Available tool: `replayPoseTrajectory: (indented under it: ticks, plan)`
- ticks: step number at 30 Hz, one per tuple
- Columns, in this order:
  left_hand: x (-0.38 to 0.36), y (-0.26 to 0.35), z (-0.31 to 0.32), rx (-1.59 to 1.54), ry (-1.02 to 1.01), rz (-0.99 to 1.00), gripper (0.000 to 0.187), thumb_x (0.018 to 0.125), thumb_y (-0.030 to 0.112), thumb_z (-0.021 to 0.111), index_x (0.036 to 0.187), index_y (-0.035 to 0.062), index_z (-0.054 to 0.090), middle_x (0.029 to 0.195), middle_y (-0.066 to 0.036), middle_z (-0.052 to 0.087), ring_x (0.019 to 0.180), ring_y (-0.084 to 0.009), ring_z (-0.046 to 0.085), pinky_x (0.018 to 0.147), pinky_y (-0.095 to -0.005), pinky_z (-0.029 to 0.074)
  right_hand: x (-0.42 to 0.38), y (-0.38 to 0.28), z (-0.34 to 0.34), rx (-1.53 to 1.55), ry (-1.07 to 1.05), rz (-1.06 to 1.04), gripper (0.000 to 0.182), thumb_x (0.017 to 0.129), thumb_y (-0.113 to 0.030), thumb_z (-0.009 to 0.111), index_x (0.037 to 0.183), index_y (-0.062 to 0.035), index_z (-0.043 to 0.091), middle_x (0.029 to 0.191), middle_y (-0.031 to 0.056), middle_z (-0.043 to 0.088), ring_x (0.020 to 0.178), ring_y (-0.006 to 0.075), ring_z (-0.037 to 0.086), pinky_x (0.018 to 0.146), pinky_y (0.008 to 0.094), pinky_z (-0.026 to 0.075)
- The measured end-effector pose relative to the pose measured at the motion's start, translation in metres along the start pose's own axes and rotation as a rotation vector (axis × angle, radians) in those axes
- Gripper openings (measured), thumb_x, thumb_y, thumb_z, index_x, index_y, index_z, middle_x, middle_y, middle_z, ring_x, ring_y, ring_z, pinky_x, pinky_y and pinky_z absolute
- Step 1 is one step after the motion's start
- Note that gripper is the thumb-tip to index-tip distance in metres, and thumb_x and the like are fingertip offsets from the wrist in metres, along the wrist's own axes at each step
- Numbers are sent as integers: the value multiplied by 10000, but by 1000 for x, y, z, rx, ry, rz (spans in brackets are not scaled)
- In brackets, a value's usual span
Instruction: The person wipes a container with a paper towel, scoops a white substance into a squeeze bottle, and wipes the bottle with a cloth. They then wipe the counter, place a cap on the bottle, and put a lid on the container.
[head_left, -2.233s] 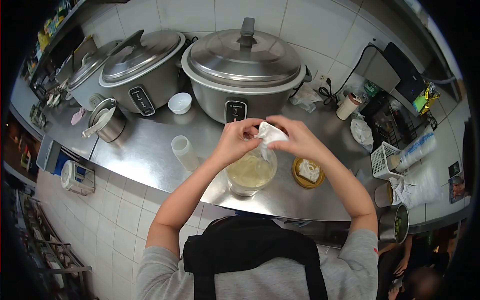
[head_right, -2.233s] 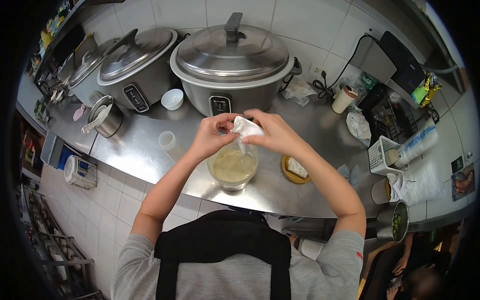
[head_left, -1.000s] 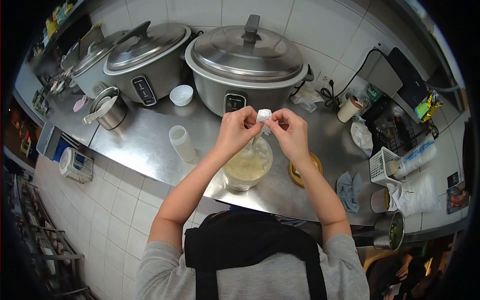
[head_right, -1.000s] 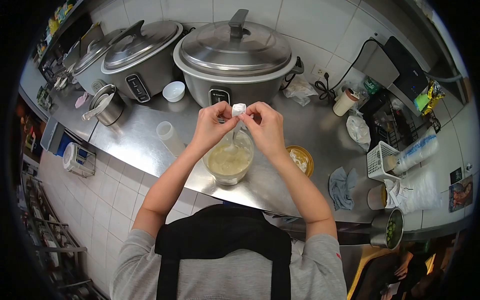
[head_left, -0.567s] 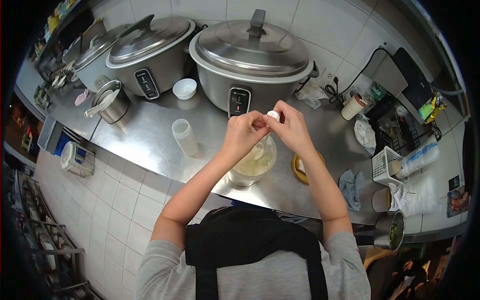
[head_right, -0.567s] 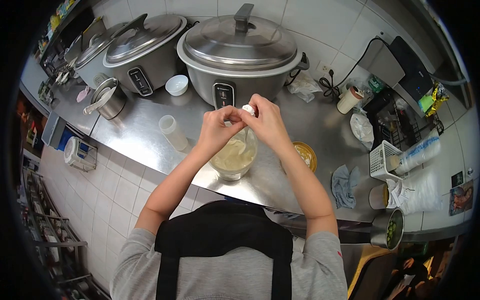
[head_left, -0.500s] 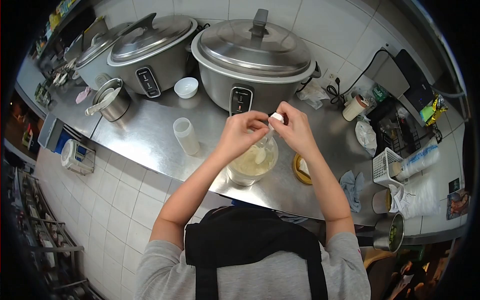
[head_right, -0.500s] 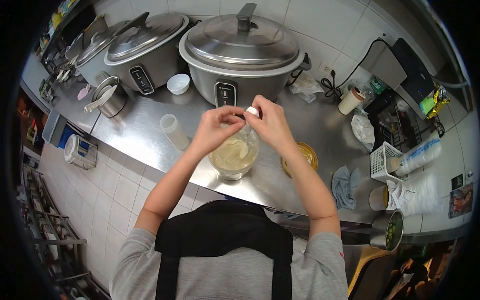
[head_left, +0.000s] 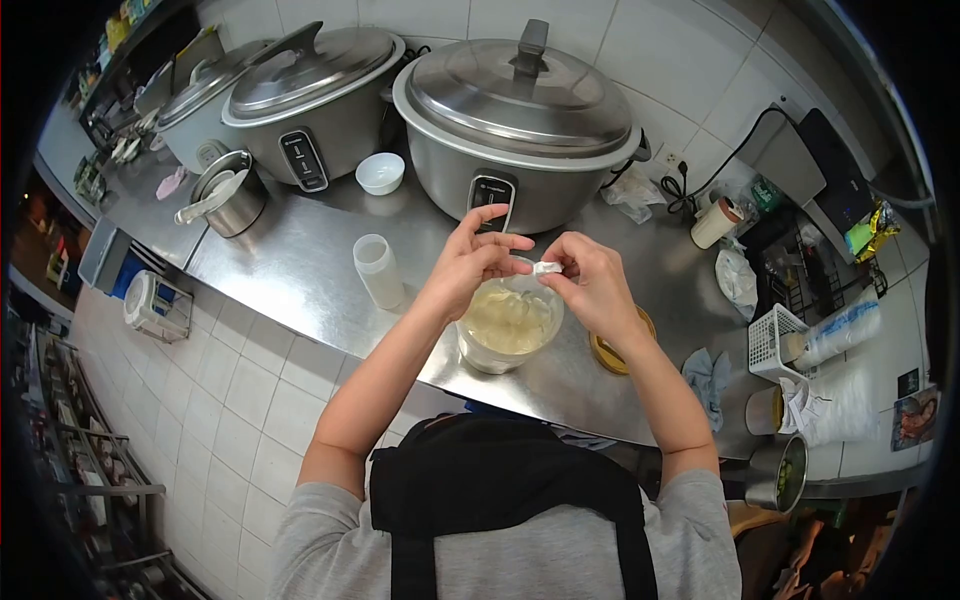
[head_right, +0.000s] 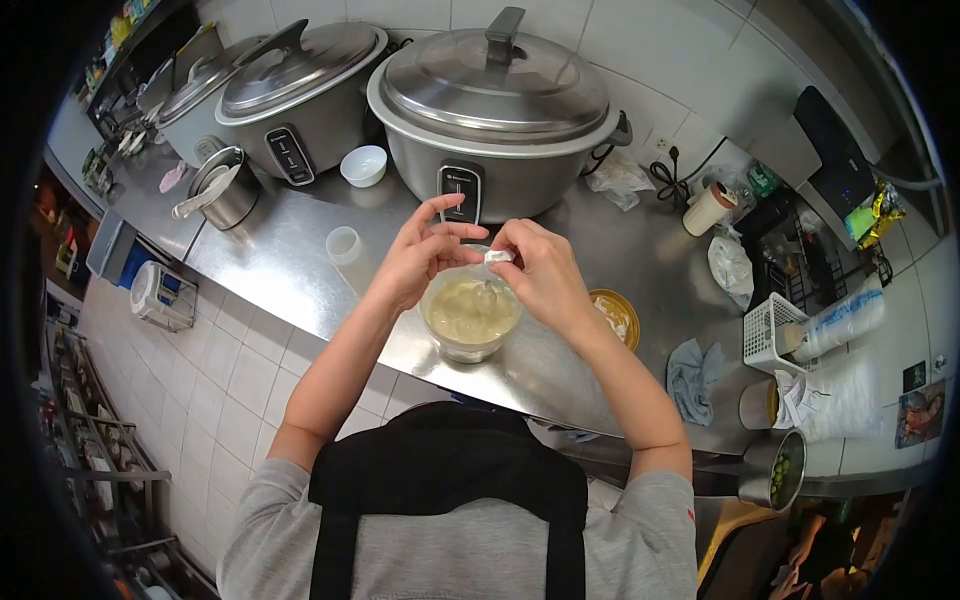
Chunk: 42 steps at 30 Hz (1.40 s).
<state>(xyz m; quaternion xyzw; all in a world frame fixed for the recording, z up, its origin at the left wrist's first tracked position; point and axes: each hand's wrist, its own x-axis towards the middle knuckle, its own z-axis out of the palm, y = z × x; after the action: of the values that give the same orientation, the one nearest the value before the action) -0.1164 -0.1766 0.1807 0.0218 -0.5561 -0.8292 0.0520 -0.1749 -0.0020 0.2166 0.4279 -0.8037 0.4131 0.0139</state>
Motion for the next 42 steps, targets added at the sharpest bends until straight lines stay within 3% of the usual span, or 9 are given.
replayPoseTrajectory:
  ticks: [5, 10, 13, 18, 21, 23, 27, 34, 42]
  plan:
    - [-6, -4, 10, -39, 8, 35, 577, 819, -11, 534, 1342, 45, 296, 1102, -176, 598, 900, -185, 626, 754, -255, 493, 1, 6, 0, -45, 63, 43, 140, 713, 6, 670, 758, 26, 539, 749, 87, 579, 602, 157, 578, 548, 273, 460]
    - [-7, -5, 15, 778, -28, 447, 638, 740, -5, 653, 1323, 49, 398, 998, -103, 669, 916, -169, 612, 839, -296, 453, -2, 8, 1, -102, 78, -67, 147, 716, 7, 654, 738, 14, 509, 725, 102, 543, 613, 224, 563, 555, 309, 447]
    - [-13, -1, 13, 823, -49, 398, 602, 735, 53, 673, 1294, 82, 450, 1061, -82, 658, 968, -214, 630, 875, -337, 447, -8, 9, 3, -162, 48, -162, 149, 706, 0, 602, 796, 3, 484, 776, 135, 542, 725, 346, 559, 604, 399, 448]
    - [-39, -13, -27, 707, 93, 420, 555, 719, 113, 652, 1253, 77, 502, 1207, -75, 563, 1084, -189, 523, 847, -313, 426, -17, 28, 23, -395, 158, -323, 140, 775, -96, 517, 879, -4, 495, 856, 159, 566, 797, 313, 589, 709, 390, 502]
    - [-50, -50, -75, 623, 170, 411, 724, 725, 294, 682, 1342, 64, 383, 1343, -107, 435, 1178, -229, 449, 904, -344, 394, -19, 16, 27, -533, 25, -109, 174, 742, -92, 555, 880, -15, 484, 672, 132, 608, 663, 313, 641, 523, 400, 515]
    - [-57, -73, -89, 662, 57, 227, 867, 676, 344, 730, 1392, 86, 314, 1402, -113, 355, 1266, -256, 358, 979, -421, 332, -22, 13, 32, -639, 21, -124, 181, 699, -106, 587, 836, 3, 538, 684, 149, 614, 677, 297, 643, 531, 388, 520]
    - [-59, -127, -116, 639, -115, 19, 902, 656, 196, 758, 1395, 40, 266, 1388, -144, 335, 1254, -271, 351, 991, -414, 325, -20, 19, 51, -777, 68, -203, 92, 615, -125, 631, 610, -35, 647, 652, 144, 640, 661, 284, 660, 496, 376, 519]
    - [-49, -134, -89, 554, -87, 19, 780, 667, 28, 723, 1327, -2, 309, 1295, -182, 398, 1154, -279, 448, 984, -407, 367, -25, -8, 36, -778, 89, -121, 99, 579, -135, 637, 599, -38, 639, 604, 136, 617, 627, 276, 649, 483, 375, 513]
    - [-34, -142, -87, 786, -60, 149, 782, 597, 148, 771, 1271, 36, 390, 1221, -112, 420, 1101, -260, 452, 839, -383, 437, -59, -42, -9, -676, 127, -37, 110, 652, -67, 579, 700, 23, 617, 781, 129, 574, 809, 269, 584, 683, 362, 495]
